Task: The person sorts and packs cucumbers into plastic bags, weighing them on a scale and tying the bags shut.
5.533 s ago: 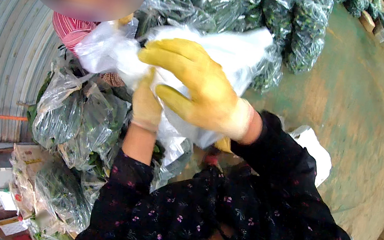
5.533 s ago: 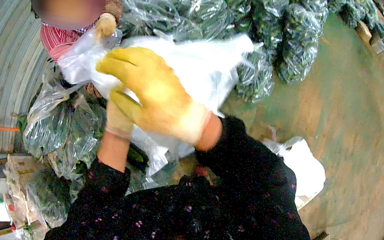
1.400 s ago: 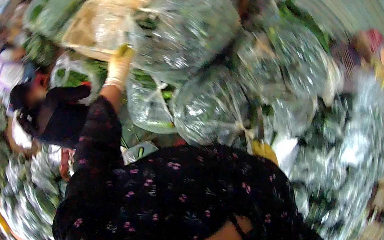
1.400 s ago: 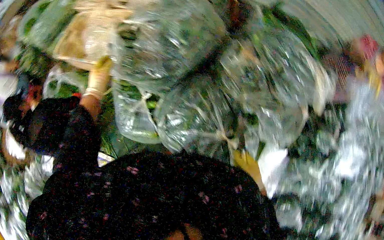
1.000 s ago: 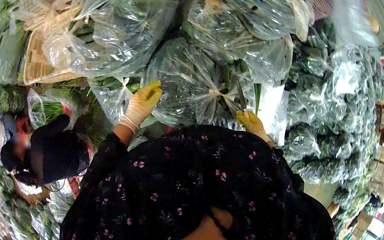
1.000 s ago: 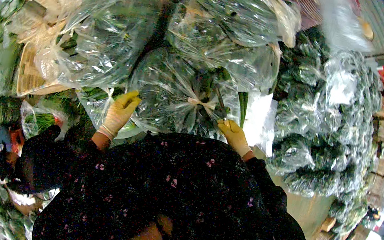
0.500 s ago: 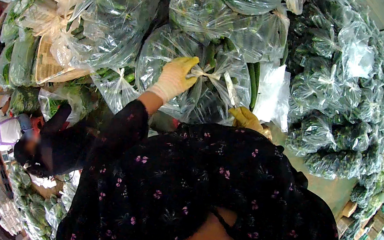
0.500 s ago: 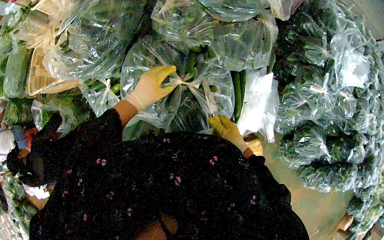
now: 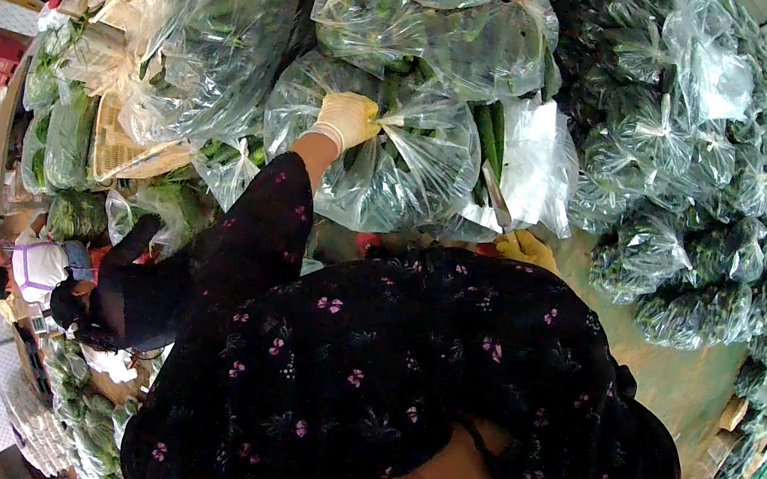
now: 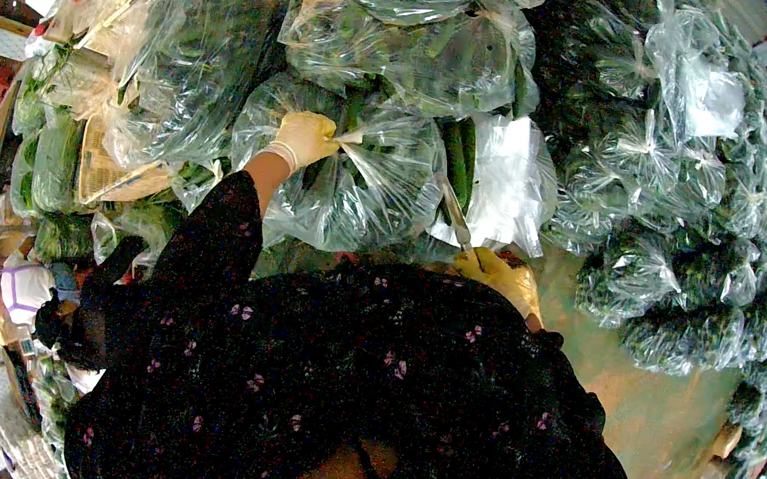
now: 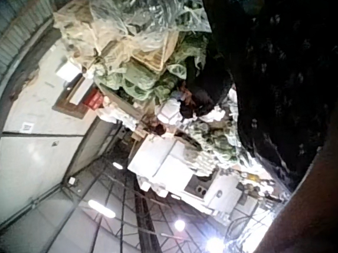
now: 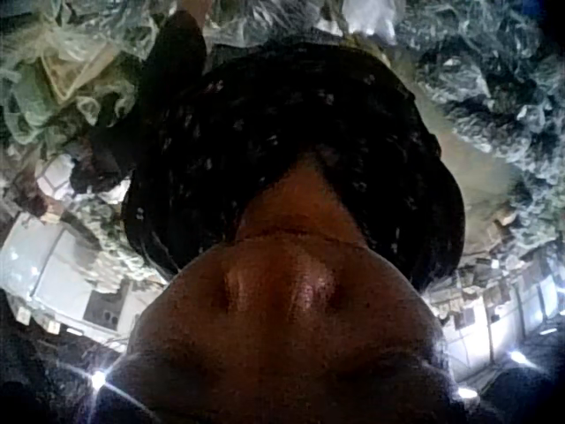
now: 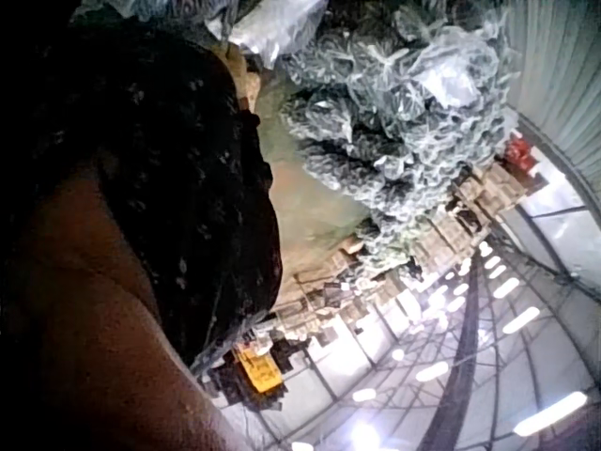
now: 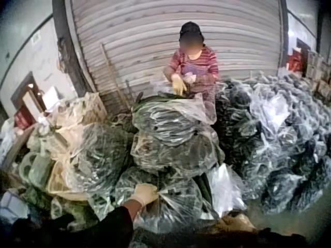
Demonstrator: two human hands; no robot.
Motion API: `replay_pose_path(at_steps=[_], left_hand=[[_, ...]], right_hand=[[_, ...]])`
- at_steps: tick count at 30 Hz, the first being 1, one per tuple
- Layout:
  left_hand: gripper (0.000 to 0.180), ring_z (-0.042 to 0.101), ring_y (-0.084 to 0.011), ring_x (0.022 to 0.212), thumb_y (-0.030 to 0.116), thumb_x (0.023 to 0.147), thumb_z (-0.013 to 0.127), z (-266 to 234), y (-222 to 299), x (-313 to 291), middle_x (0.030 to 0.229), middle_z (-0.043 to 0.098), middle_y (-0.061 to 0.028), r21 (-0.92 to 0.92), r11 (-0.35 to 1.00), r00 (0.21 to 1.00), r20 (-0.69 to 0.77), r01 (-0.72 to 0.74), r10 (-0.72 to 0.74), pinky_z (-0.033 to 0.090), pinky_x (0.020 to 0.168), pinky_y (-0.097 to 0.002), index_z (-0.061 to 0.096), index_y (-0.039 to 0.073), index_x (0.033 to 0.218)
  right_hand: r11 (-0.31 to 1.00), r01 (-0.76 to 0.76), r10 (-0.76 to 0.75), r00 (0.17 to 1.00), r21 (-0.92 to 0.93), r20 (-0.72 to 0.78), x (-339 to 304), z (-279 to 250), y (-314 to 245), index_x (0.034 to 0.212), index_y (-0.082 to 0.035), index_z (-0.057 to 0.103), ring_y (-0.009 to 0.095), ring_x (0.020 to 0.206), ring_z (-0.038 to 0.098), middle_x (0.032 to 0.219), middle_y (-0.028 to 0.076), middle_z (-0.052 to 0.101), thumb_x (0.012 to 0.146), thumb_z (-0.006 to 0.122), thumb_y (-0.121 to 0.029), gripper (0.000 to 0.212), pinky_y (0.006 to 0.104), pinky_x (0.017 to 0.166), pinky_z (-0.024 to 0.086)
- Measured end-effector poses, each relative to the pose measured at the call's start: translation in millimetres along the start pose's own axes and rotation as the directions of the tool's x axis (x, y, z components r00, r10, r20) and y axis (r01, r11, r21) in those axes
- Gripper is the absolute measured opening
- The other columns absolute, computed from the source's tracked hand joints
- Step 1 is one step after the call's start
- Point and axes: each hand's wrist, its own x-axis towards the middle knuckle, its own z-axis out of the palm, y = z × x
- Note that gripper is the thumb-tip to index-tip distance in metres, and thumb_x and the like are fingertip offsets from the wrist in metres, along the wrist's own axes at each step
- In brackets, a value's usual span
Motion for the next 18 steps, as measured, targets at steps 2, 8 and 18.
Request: replay_pose_path(at_steps=[2, 8, 18], left_hand=[[0.031, 0.061, -0.0286, 0.086, 0.04, 0.074, 0.057, -5.5, 23.0, 21.9, 0.085, 0.065, -0.0094, -0.003, 1.0, 0.998, -0.047, -0.031, 0.031, 0.045, 0.073, -0.0409, 0.067, 0.011, 0.081], [0.032, 0.061, -0.0298, 0.084, 0.04, 0.075, 0.057, -6.0, 19.5, 3.5, 0.083, 0.065, -0.0096, -0.094, 0.994, 0.993, -0.109, -0.063, 0.053, 0.046, 0.072, -0.0422, 0.066, 0.01, 0.082], [0.033, 0.061, -0.0295, 0.087, 0.04, 0.077, 0.054, 1.4, 33.5, -5.4, 0.087, 0.064, -0.0099, -0.024, 0.998, 0.998, 0.011, -0.06, 0.06, 0.046, 0.073, -0.0415, 0.065, 0.011, 0.087]], right_hand=[[0.998, -0.056, 0.057, 0.996, 0.017, -0.074, -21.5, -8.9, -1.8, 0.108, -0.014, 0.058, 0.018, 0.084, 0.061, 0.093, 0.008, 0.063, 0.085, 0.054, -0.041, 0.036, 0.0295, 0.074, 0.046], [0.991, -0.134, 0.136, 0.987, 0.031, -0.081, -47.8, -21.4, -44.3, 0.109, -0.012, 0.057, 0.018, 0.083, 0.06, 0.094, 0.009, 0.062, 0.085, 0.055, -0.039, 0.036, 0.0298, 0.074, 0.046], [0.952, 0.305, -0.299, 0.946, -0.032, 0.129, 15.7, -1.2, -37.2, 0.109, -0.006, 0.052, 0.024, 0.084, 0.057, 0.091, 0.014, 0.058, 0.082, 0.059, -0.034, 0.04, 0.0321, 0.075, 0.044]])
